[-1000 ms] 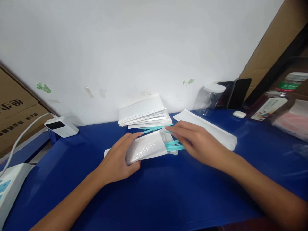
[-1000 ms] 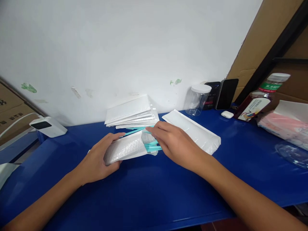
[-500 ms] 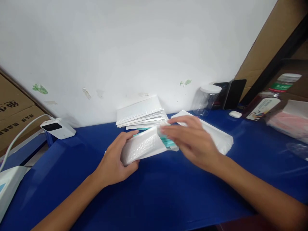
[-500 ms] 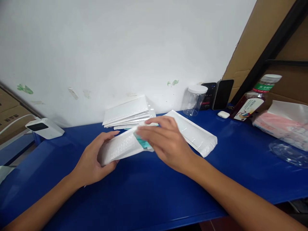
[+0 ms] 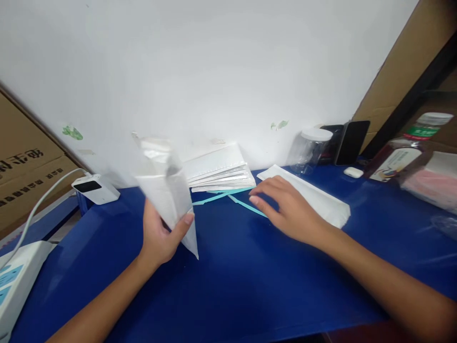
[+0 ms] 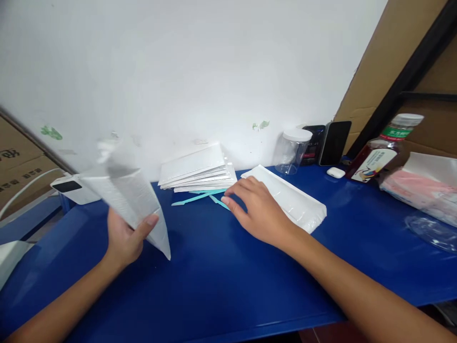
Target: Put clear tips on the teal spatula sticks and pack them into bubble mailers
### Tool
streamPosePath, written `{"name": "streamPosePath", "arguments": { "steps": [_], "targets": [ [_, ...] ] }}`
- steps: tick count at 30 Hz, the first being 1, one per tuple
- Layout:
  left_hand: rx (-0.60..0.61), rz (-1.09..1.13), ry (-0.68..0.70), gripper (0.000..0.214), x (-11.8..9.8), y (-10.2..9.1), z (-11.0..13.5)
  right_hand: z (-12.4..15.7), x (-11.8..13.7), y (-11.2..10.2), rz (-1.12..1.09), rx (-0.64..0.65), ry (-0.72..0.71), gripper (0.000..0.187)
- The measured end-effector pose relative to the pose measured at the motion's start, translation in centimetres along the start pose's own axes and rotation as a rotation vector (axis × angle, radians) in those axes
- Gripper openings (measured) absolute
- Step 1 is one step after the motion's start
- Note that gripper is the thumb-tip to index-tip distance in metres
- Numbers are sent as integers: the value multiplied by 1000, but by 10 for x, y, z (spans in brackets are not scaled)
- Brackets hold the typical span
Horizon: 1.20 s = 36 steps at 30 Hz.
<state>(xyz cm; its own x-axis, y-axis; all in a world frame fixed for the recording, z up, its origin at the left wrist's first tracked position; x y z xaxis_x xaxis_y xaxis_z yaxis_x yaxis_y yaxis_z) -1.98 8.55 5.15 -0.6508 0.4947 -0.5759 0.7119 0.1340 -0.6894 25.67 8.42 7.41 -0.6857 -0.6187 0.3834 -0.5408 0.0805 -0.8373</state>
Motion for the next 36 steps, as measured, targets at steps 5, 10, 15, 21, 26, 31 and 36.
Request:
{"name": "streamPosePath", "arguments": {
  "steps": [5, 10, 15, 21, 26, 31, 36],
  "targets": [
    [36, 167, 20, 75, -12, 9, -7, 7, -47, 47, 81, 260, 258, 42],
    [90, 211, -30, 70, -4, 7, -11, 6, -55, 61, 50, 345, 261, 18],
    [66, 116, -34, 60, 10, -19, -21, -6, -41, 64, 21, 321, 127, 18],
    [284, 34, 7, 64, 14, -8, -27, -46, -13, 77, 134, 271, -99, 9],
    [308, 41, 11, 61, 12, -8, -26, -76, -4, 95, 165, 329, -176, 14],
    [324, 38, -13, 59, 14, -7, -27, -76, -9, 93, 142, 316, -175, 12],
    [333, 35, -17, 54, 14, -7, -26, -59, -18, 75, 72, 278, -143, 17]
  ]
}}
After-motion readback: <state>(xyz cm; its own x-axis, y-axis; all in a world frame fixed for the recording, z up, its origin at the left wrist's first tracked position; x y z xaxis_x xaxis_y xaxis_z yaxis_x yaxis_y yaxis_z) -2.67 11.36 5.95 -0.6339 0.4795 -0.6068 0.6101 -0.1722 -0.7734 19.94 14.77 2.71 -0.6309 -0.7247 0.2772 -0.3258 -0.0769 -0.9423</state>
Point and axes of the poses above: each hand's wrist, its own z-axis away from the middle knuckle, its own y-axis out of the palm, x = y × z, the point moved 10 cm from there along -z, towards the middle knuckle, and after that the axes turned 11 degrees about x, right-handed, at the moved point
